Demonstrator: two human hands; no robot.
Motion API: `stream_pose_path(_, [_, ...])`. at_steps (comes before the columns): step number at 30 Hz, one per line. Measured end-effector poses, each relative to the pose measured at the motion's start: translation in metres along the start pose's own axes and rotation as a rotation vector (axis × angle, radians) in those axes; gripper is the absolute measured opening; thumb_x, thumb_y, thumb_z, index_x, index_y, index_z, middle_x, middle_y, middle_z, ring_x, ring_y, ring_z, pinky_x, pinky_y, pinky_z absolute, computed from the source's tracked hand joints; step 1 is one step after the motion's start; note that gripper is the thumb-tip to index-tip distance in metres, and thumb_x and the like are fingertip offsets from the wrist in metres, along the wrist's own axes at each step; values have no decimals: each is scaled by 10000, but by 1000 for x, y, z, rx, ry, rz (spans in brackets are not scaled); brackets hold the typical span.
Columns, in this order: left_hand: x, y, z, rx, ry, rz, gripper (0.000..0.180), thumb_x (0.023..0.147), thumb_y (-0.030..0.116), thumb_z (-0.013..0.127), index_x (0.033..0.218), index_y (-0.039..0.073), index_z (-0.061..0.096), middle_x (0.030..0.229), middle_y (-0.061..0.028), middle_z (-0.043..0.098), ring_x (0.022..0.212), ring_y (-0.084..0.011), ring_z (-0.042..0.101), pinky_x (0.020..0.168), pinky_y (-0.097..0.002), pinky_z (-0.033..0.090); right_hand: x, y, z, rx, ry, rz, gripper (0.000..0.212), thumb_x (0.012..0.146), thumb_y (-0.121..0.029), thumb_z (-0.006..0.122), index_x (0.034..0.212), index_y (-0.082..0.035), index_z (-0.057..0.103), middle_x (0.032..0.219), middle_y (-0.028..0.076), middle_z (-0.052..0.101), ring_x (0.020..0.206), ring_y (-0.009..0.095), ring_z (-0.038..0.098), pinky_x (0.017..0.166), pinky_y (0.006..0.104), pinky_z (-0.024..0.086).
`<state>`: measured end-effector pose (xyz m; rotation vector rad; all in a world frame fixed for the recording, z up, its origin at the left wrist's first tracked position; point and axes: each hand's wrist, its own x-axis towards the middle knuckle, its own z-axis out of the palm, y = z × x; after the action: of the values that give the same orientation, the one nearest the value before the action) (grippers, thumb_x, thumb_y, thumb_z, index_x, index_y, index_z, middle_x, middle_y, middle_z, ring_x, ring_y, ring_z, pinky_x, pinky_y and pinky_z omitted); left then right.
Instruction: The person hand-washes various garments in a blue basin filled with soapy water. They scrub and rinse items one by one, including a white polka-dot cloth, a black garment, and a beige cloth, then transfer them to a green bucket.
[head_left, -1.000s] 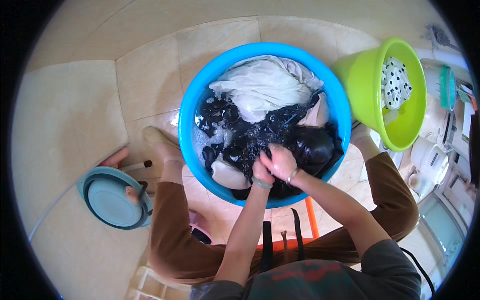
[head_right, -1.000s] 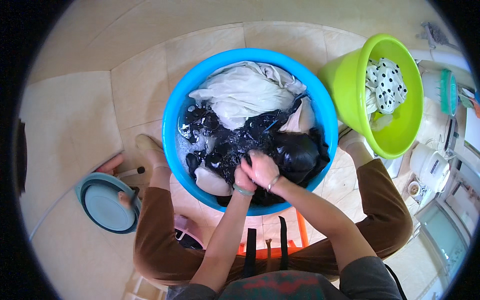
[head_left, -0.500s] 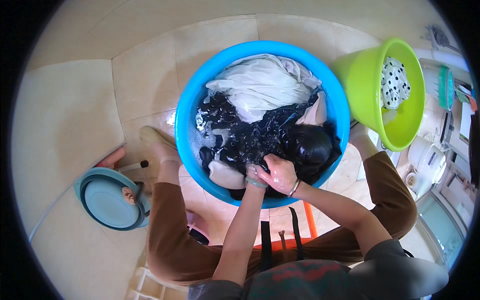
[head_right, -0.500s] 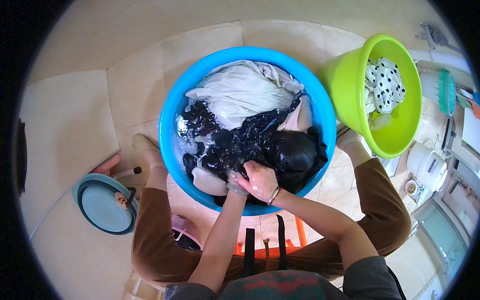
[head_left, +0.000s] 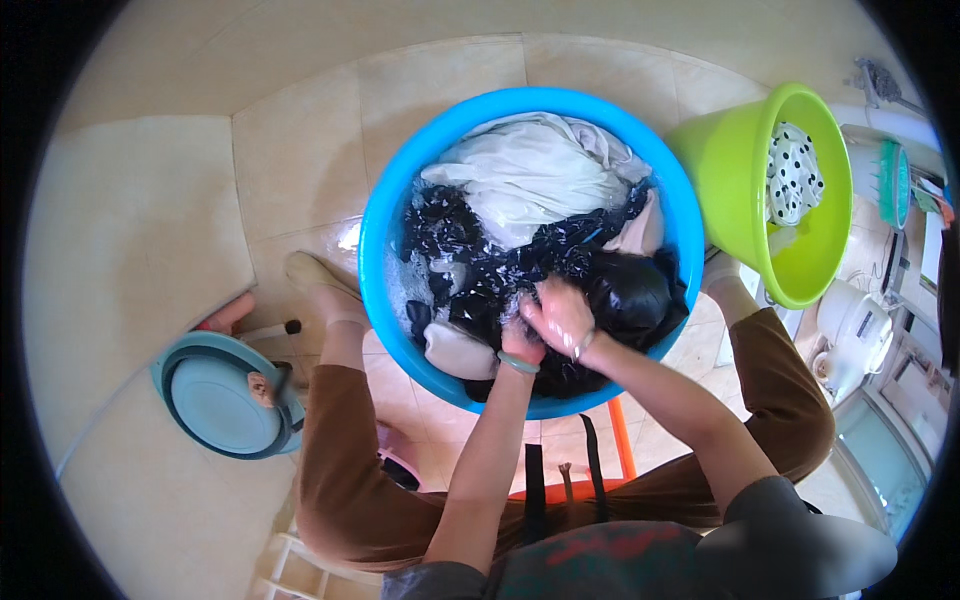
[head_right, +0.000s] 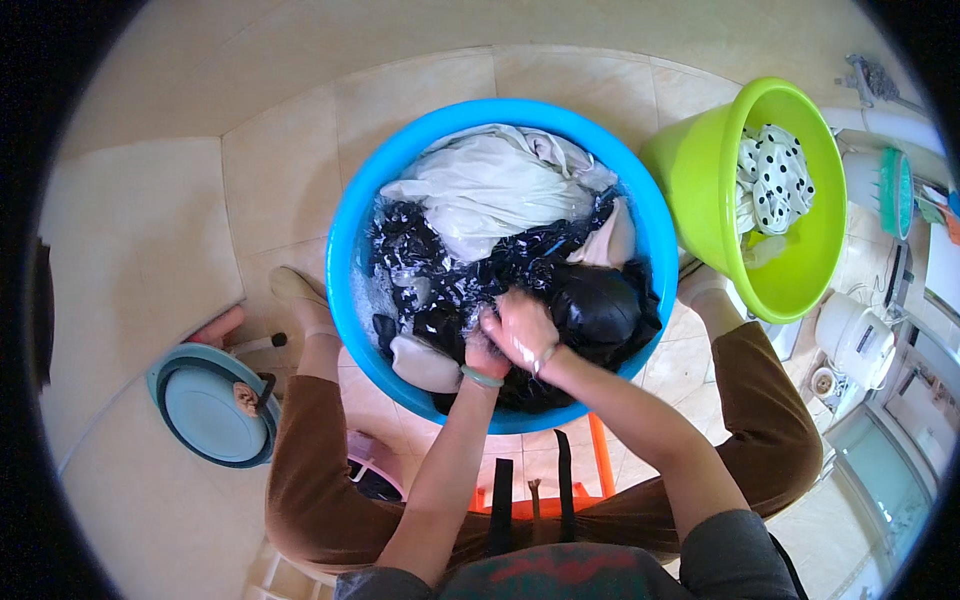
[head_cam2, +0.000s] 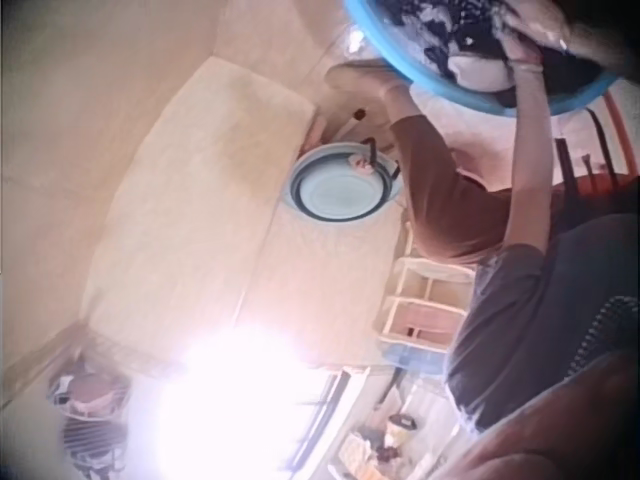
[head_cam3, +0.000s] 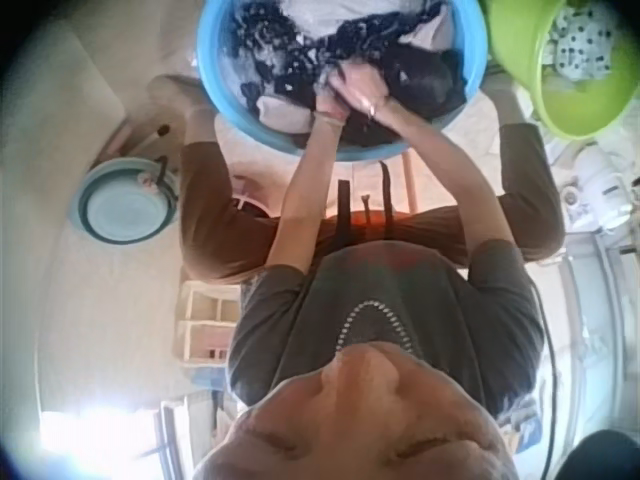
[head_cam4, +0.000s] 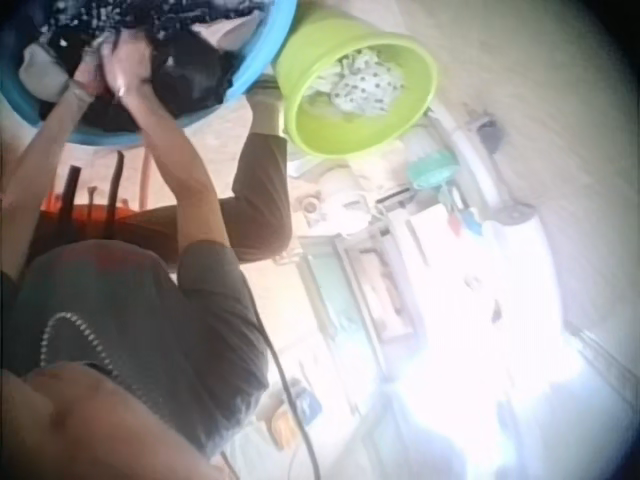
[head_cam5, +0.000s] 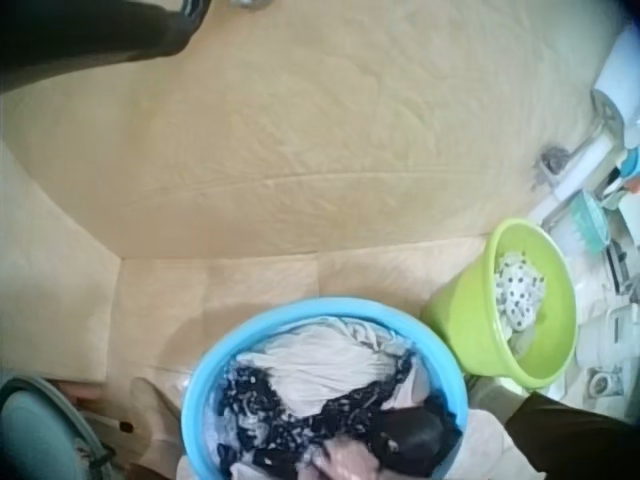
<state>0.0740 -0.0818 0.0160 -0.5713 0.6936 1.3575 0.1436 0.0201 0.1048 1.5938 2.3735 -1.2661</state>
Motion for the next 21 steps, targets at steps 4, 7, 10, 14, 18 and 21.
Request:
stream_pose_path(4, [-1,-13,-48,-245,-568,36,505,952,406,411,1338,88,484,1353,-89,509,1251,-239,461,1115,-395,309,-44,-12,-2,18,19,-114,339,863,-351,580,832,-13,575,802,177,623,760,331,647,633,419,527])
stream_pose_path(7, [-2,-16,-3,188,286,-71,429,970,377,452,1273,89,549,1264,-87,579,1170,-227,529,1050,-390,383,-10,18,28,-74,-18,48,436,884,-403,515,887,12,645,856,201,662,775,354,656,697,458,523])
stream_pose_path(10, [-14,-5,38,148,402,52,449,973,438,476,1245,96,579,1224,-40,620,1104,-217,565,1004,-390,409,59,33,27,-115,-164,71,392,887,-357,490,898,-27,701,865,200,684,796,371,662,737,475,513])
stream_pose_path(14, [-43,4,84,134,141,-51,489,971,462,463,1250,78,581,1263,-66,605,1170,-252,549,1040,-415,398,73,139,56,-255,123,150,265,850,-224,554,901,-7,696,873,145,696,845,310,658,763,427,500])
stream_pose_path(18, [-71,59,93,76,54,155,515,964,451,481,1240,28,579,1255,-113,606,1148,-285,575,1025,-438,426,27,72,-16,753,138,228,231,938,-209,584,989,1,664,972,42,678,880,169,596,798,297,462])
stream_pose_path(21, [-77,78,141,131,123,185,519,951,458,510,1236,30,584,1244,-104,613,1150,-283,574,1019,-428,434,-4,64,-51,1086,246,197,249,957,-212,594,1067,8,626,968,-23,644,893,57,524,833,248,445])
